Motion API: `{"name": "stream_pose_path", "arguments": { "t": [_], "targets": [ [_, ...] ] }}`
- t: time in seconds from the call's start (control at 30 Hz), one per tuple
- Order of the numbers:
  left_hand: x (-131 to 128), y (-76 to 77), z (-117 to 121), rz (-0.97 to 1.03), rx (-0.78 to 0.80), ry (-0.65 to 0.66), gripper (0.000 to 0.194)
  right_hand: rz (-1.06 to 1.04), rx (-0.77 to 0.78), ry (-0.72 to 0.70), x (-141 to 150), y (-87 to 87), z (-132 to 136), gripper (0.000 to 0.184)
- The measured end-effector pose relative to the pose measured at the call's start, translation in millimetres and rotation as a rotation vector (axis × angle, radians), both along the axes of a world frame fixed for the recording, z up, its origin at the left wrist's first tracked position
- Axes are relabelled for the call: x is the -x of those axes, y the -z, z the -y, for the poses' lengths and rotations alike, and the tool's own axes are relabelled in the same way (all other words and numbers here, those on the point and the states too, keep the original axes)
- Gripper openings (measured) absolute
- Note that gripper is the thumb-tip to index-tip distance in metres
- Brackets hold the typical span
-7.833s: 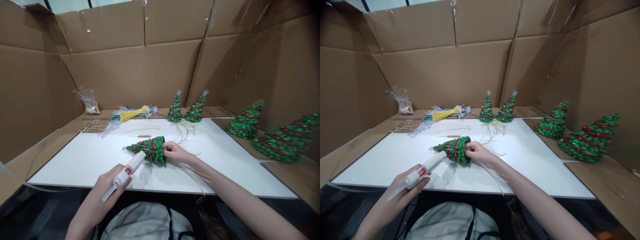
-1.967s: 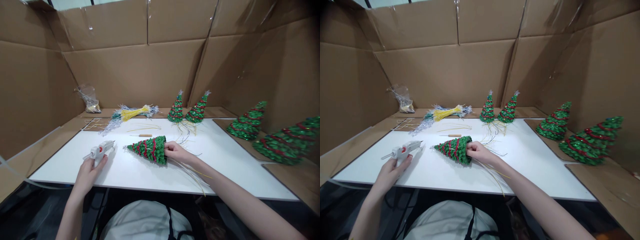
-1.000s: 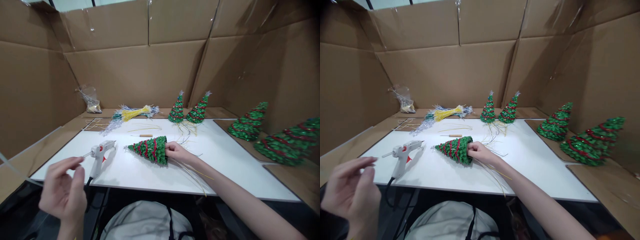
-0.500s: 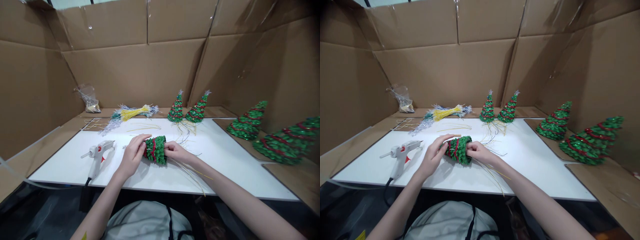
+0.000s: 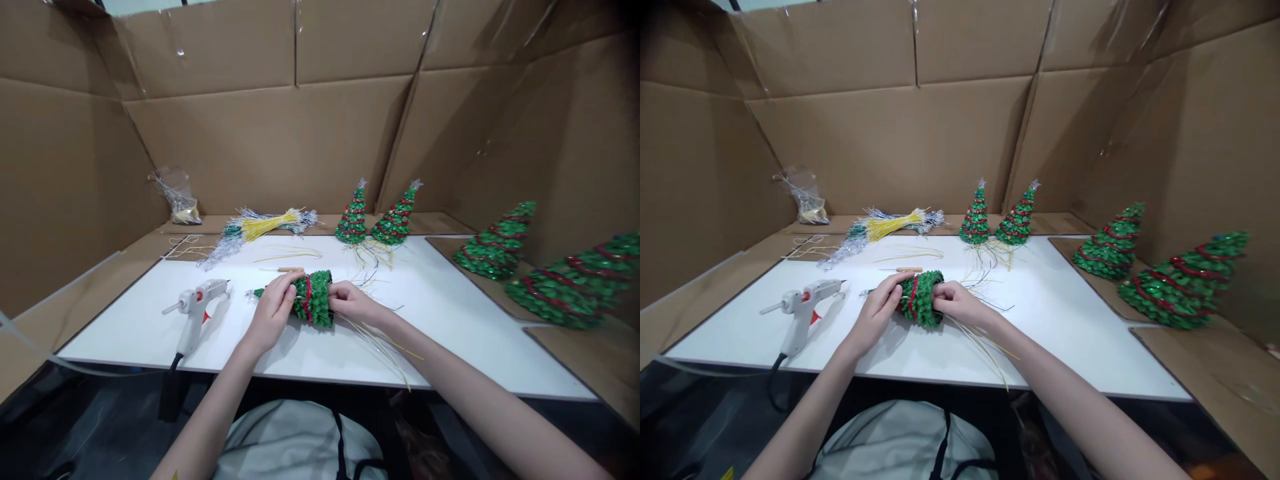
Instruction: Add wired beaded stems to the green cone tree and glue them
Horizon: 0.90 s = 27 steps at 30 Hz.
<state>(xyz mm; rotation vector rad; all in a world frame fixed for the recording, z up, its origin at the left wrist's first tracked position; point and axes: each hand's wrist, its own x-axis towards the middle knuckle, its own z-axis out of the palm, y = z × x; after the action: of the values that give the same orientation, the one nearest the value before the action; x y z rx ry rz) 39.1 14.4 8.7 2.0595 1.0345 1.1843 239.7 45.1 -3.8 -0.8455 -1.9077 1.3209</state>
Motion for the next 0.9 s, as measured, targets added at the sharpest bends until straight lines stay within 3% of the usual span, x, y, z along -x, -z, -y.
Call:
{"name": "stream_pose_path", "arguments": {
  "t": [0.7,0.9],
  "targets": [
    [-1.0,2.1,3.1,-0.073,-0.053,-0.035,0.037,-0.062,0.041,-0.009,2.4,-3.6,3.5,0.024],
    [-0.9,2.1,3.0,-0.082,-0.061,-0.035,0.037,-0.038,0.066,0.002,2.7,-2.5,1.4,0.035]
  ]
}}
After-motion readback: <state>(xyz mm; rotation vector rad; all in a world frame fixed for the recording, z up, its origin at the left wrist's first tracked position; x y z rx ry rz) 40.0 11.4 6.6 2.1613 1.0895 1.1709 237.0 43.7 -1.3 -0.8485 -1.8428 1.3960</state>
